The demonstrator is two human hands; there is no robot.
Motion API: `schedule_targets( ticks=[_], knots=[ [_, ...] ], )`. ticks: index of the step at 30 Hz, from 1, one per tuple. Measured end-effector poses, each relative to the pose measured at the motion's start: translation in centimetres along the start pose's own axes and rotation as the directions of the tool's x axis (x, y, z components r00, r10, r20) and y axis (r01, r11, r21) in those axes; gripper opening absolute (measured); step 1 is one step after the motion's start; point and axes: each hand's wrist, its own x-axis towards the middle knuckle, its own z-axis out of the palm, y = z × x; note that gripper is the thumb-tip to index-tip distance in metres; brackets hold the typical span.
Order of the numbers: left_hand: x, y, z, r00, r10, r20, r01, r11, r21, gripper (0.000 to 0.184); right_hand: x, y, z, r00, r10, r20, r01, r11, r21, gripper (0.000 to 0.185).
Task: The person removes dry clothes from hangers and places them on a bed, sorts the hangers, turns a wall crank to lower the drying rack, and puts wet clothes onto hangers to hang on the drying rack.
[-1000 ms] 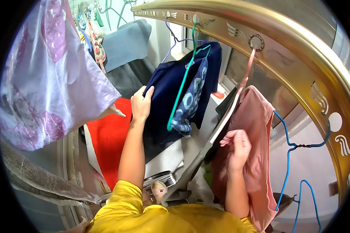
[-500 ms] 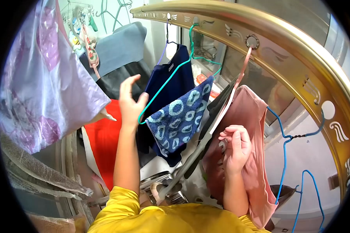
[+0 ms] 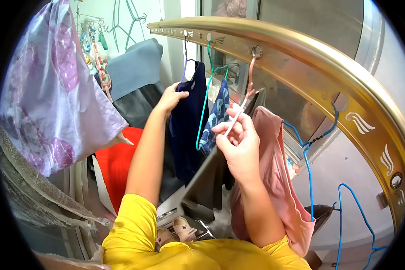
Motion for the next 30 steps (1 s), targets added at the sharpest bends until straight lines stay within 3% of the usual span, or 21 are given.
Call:
schedule_targets(
  ticks=[3, 7, 9, 11, 13, 17, 19, 21, 23, 25, 27, 29, 30],
  knots=[
    [-0.3, 0.1, 2.2, 1.0, -0.004, -0.006, 0.003, 0.99, -0.141, 0.046, 0.2, -0.2, -0.8, 1.0, 0.012, -0.009, -0.012, 1.0, 0.013, 0.047],
    [0.1, -1.2, 2.0, 0.985, 0.062, -0.163, -0.078, 0.992, -0.095, 0.039, 0.2, 0.0, -0.6, 0.998, 0.018, -0.053, -0.022, 0.997, -0.073, 0.041],
    [0.2, -1.6, 1.7, 0.97, 0.083, -0.228, -0.098, 0.994, -0.055, 0.036, 0.6, 0.1, -0.2, 0.978, -0.192, -0.078, 0.184, 0.977, -0.104, 0.038],
    [0.5, -1.7, 1.2, 0.975, 0.074, -0.208, -0.104, 0.985, -0.14, 0.032, 0.0, -1.5, 0.4, 0.981, -0.188, -0.054, 0.183, 0.979, -0.095, 0.039],
    [0.4, -1.0, 1.0, 0.97, 0.086, -0.226, -0.108, 0.99, -0.089, 0.033, -1.4, -3.3, 1.3, 0.964, -0.259, 0.063, 0.263, 0.962, -0.067, 0.04],
    [0.5, -0.1, 0.1, 0.951, 0.224, -0.211, -0.235, 0.972, -0.025, 0.034, -3.7, -3.5, 1.0, 0.992, -0.124, -0.002, 0.124, 0.989, 0.078, 0.03],
    [-1.4, 1.7, 0.4, 0.933, 0.273, -0.233, -0.307, 0.944, -0.123, 0.035, -4.7, -3.4, 0.4, 0.995, -0.088, -0.051, 0.092, 0.992, 0.084, 0.023],
    [-3.4, 2.8, 0.4, 0.936, 0.243, -0.254, -0.279, 0.953, -0.119, 0.033, -5.2, -2.3, -0.9, 0.997, -0.072, -0.023, 0.073, 0.996, 0.058, 0.023],
    [-5.2, 3.4, 0.4, 0.896, 0.267, -0.356, -0.361, 0.903, -0.231, 0.03, -6.0, -1.3, -1.7, 0.998, -0.053, -0.019, 0.054, 0.998, 0.042, 0.023],
    [-9.1, 6.1, 1.3, 0.926, 0.232, -0.298, -0.324, 0.894, -0.311, 0.024, -6.6, -1.0, -2.6, 1.0, 0.011, 0.001, -0.011, 0.995, 0.096, 0.025],
    [-12.0, 6.7, 3.3, 0.85, 0.426, -0.311, -0.496, 0.845, -0.2, 0.024, -6.9, -0.9, -3.4, 0.999, 0.032, -0.005, -0.032, 0.996, 0.085, 0.026],
    [-16.0, 7.6, 5.9, 0.857, 0.468, -0.216, -0.497, 0.861, -0.108, 0.029, -7.3, -0.7, -4.1, 0.998, 0.057, 0.021, -0.059, 0.994, 0.091, 0.027],
    [-18.4, 8.7, 7.8, 0.888, 0.416, -0.195, -0.446, 0.883, -0.149, 0.03, -7.4, -0.8, -4.5, 0.997, 0.062, 0.049, -0.065, 0.995, 0.081, 0.025]
  ],
)
